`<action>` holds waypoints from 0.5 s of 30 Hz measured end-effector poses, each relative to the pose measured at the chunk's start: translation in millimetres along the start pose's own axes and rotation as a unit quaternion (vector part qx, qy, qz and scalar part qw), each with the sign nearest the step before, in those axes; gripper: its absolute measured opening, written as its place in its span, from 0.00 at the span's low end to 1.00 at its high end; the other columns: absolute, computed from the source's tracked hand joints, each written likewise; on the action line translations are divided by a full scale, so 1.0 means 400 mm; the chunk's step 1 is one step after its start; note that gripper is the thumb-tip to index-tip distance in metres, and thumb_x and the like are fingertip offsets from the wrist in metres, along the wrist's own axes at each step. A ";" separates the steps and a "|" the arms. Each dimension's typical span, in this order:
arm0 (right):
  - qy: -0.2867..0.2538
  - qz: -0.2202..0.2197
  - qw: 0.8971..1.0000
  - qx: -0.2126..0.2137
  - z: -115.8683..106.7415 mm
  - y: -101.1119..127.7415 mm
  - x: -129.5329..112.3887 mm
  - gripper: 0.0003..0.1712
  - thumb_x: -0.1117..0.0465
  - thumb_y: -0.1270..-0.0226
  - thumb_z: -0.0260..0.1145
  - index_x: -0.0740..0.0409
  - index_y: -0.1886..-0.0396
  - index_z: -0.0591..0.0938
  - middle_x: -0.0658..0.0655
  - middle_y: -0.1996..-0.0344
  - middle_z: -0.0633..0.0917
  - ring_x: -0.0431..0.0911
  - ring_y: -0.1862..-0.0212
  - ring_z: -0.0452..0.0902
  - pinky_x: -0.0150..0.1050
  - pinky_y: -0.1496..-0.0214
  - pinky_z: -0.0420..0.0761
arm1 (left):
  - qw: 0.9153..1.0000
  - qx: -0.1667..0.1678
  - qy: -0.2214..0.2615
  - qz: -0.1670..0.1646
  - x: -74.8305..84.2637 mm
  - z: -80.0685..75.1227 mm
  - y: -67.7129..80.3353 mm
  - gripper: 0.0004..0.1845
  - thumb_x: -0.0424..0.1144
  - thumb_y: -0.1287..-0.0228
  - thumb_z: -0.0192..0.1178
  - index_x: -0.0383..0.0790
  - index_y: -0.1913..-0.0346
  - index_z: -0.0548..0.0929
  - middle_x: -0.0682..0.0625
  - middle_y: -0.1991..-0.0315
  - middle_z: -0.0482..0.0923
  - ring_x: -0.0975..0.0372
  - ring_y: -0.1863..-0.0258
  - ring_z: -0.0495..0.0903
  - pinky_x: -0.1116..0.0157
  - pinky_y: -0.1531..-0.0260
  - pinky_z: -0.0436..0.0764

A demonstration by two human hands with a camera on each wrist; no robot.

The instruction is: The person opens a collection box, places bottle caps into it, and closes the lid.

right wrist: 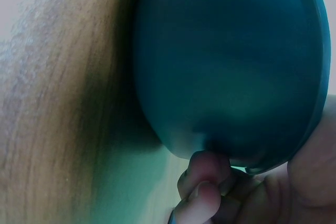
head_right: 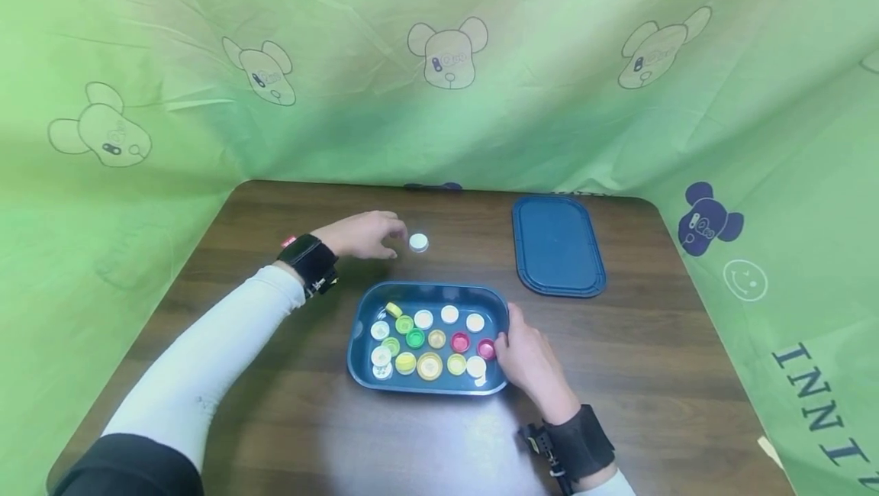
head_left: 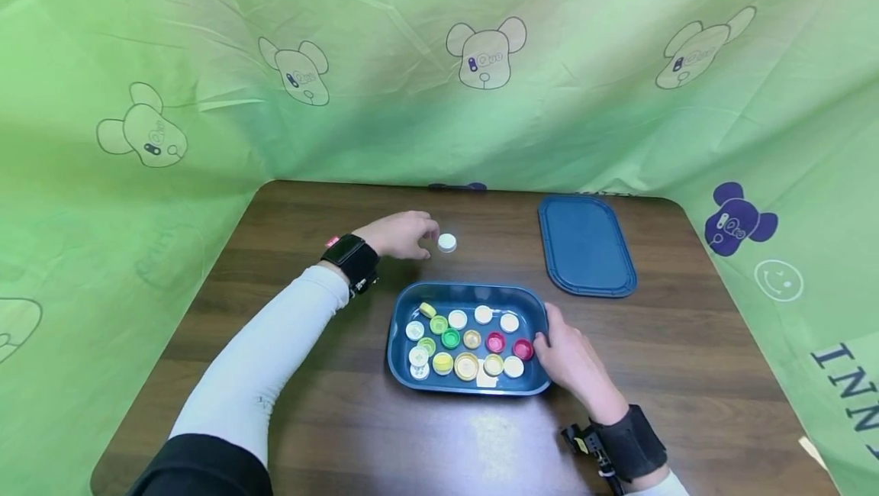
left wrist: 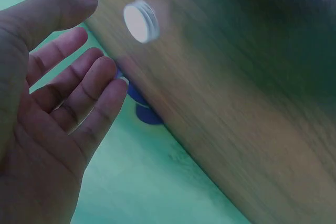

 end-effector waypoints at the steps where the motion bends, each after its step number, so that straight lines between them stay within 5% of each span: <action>1: -0.001 0.000 1.000 -0.001 0.001 0.000 -0.001 0.35 0.61 0.24 0.57 0.67 0.24 0.57 0.76 0.36 0.74 0.63 0.45 0.80 0.63 0.44 0.79 | 1.000 0.000 -0.004 -0.005 -0.009 -0.001 -0.008 0.18 0.39 0.37 0.70 0.41 0.45 0.83 0.46 0.49 0.79 0.58 0.52 0.77 0.58 0.47 0.78; 15: -0.007 0.007 1.000 -0.009 0.001 -0.003 -0.005 0.35 0.61 0.24 0.57 0.67 0.24 0.56 0.76 0.35 0.73 0.63 0.46 0.80 0.62 0.46 0.79 | 0.998 -0.019 -0.038 -0.041 -0.046 0.013 -0.102 0.18 0.38 0.36 0.69 0.42 0.44 0.82 0.45 0.47 0.78 0.57 0.52 0.77 0.57 0.48 0.78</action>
Point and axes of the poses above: each hand's wrist, its own y-axis away from the middle knuckle, its own z-axis out of the palm, x = y × z, the point moved 3 cm from there along -y, towards the middle knuckle
